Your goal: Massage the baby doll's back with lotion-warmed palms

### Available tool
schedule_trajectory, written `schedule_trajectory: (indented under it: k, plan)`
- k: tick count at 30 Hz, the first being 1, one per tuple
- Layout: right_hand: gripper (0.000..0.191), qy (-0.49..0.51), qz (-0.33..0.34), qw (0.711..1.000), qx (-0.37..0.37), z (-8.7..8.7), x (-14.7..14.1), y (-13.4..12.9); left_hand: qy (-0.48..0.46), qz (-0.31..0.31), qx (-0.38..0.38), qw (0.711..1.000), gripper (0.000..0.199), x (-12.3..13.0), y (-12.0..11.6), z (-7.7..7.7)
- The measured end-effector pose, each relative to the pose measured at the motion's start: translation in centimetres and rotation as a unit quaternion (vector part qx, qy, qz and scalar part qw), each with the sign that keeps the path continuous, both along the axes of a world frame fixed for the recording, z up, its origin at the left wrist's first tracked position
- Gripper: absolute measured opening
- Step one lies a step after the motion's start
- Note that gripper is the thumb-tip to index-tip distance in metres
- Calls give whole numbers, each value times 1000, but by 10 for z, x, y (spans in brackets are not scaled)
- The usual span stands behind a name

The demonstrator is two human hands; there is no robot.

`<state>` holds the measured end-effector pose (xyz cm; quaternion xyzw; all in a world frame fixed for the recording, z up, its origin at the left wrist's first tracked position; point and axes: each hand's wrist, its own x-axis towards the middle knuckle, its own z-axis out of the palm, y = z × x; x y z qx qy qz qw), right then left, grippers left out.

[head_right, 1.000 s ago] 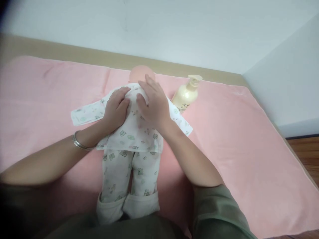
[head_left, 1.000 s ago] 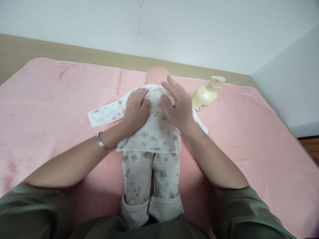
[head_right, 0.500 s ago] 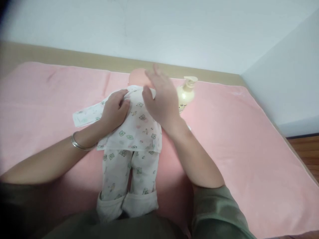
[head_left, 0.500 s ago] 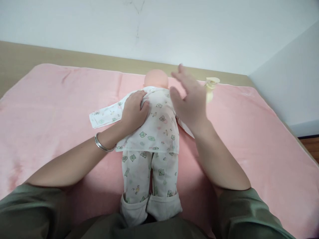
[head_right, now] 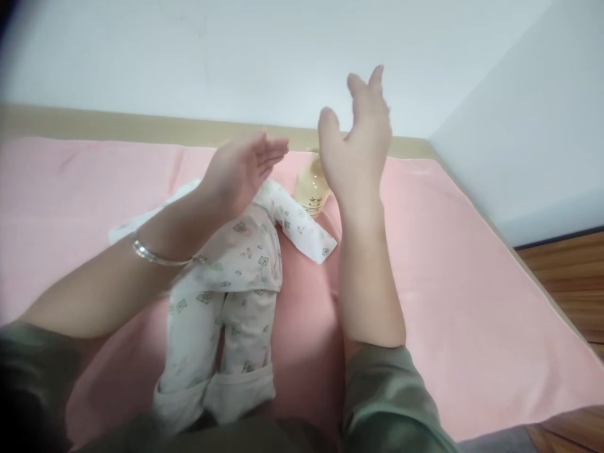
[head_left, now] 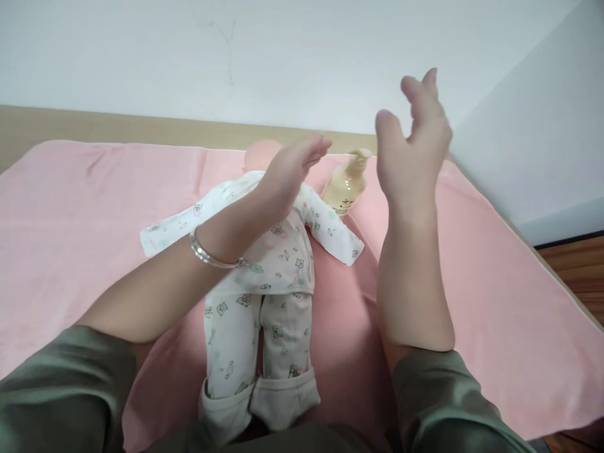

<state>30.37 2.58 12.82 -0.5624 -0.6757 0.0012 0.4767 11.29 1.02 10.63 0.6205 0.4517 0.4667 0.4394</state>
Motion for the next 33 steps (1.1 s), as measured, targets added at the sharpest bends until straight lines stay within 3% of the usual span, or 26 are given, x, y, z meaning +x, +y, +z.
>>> schedule_trajectory:
  k: [3,5,7,10,13,18,22,27,29,33]
  plan:
    - [50,-59,7,998,-6,-14,-4,12,-86,-59,-111,988,79,23,23,13]
    - [46,-89,21,996,-17,-24,-10,18,-94,-53,-122,987,88,34,41,11]
    - [44,-111,24,992,-53,-32,-18,22,-78,-30,-100,991,90,41,59,2]
    - [55,-104,-16,990,-98,-38,-30,21,-53,-15,-77,996,89,41,80,-15]
    - [57,-76,-54,990,-104,-39,-37,19,-62,-41,-117,990,78,32,85,-22]
    - [46,-72,-94,985,-124,-35,-45,23,-130,-26,-201,971,66,25,59,1]
    - [42,-111,-129,971,-170,-24,-50,22,-281,-27,-321,904,56,30,24,28]
    - [49,-159,-152,947,-236,-11,-57,16,-390,-5,-376,840,64,15,-10,50]
    - [49,-165,-153,943,-246,-8,-59,13,-398,5,-373,838,69,2,-24,57]
    - [50,-193,-138,939,-248,-1,-59,1,-388,20,-332,860,70,-31,-60,66]
